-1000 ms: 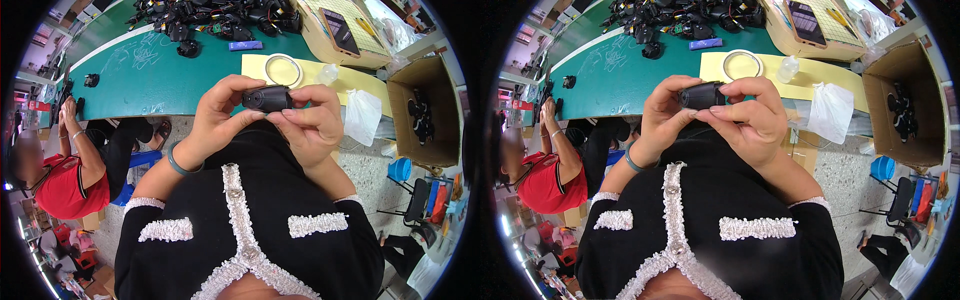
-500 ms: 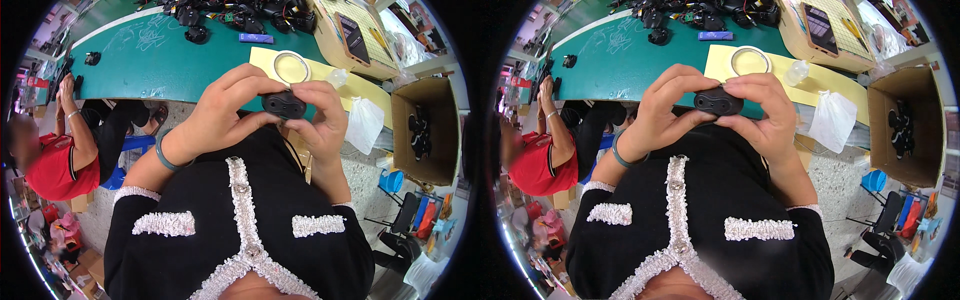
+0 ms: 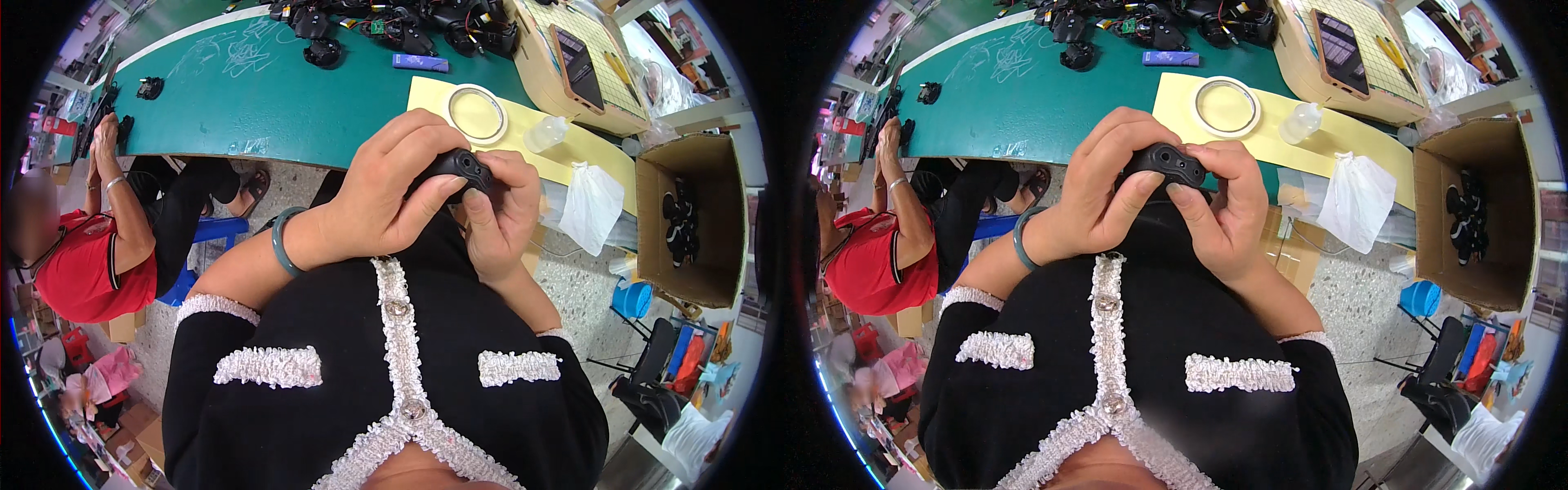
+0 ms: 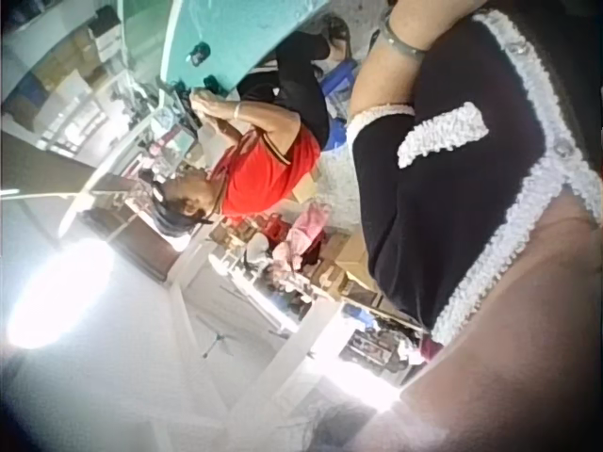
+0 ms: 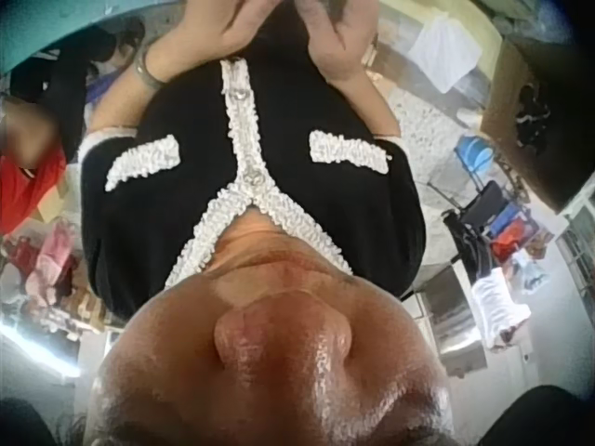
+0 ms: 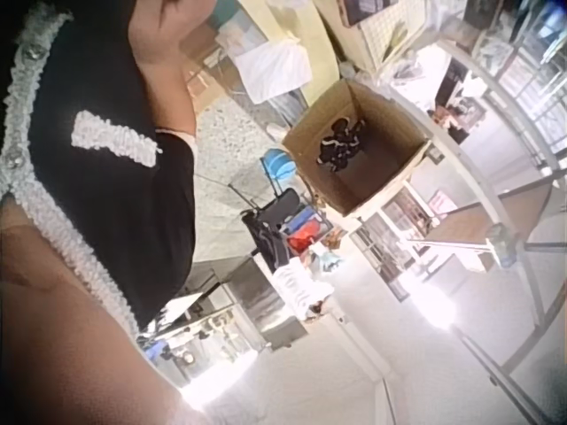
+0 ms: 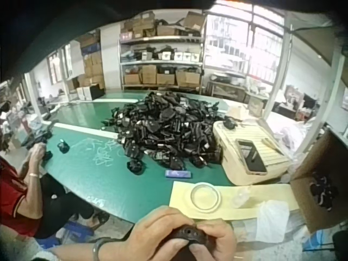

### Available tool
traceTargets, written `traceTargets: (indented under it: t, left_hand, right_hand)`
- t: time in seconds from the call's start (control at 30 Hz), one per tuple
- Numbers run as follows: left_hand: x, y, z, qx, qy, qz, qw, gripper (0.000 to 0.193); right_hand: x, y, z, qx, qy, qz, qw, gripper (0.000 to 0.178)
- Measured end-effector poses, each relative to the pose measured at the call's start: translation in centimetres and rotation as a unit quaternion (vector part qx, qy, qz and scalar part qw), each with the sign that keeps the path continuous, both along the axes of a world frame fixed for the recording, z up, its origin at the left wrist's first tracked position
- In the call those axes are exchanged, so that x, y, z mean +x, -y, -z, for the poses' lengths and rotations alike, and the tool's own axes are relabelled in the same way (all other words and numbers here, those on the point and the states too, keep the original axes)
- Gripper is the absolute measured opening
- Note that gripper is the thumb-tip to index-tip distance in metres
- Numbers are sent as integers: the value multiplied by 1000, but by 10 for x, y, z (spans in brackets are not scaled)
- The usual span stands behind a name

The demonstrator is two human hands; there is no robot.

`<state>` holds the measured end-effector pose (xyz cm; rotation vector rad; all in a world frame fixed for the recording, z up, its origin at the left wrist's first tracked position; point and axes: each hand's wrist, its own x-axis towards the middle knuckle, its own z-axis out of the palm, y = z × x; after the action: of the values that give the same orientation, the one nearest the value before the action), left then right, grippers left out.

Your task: The person assembles small black electronic devices at a workbench. They apply liquid from a small bottle to the internal components, wipe the device with a tissue, and secure the casing with clear adhesive tape. The person handles multiple units sequentially, picking them from a pile and placing them back after assembly.

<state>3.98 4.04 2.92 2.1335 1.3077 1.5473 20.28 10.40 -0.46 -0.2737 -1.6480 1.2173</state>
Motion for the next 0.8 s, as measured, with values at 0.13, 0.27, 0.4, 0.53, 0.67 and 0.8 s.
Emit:
traceTargets:
  t: [0.13,0.27,0.4,0.53,0.67,0.8]
  left_hand:
    - [-2,-4,3,-32,38,16,999,32]
    - [0,6,11,-174,185,55,966,40]
    - [0,8,15,-247,249,48,935,33]
    - [-19,4,27,-243,274,9,930,29]
    - [-31,5,28,-231,338,-49,911,28]
    - [-31,5,33,-243,379,-47,892,30]
  right_hand:
    - [-2,-1,2,13,-8,16,1000,30]
    - [-9,-8,2,5,17,28,999,29]
    - [1,-9,-1,14,70,29,997,28]
    - [28,-11,9,2,157,39,987,30]
    - [44,-42,22,121,258,143,948,29]
    - [24,-57,12,230,334,178,897,27]
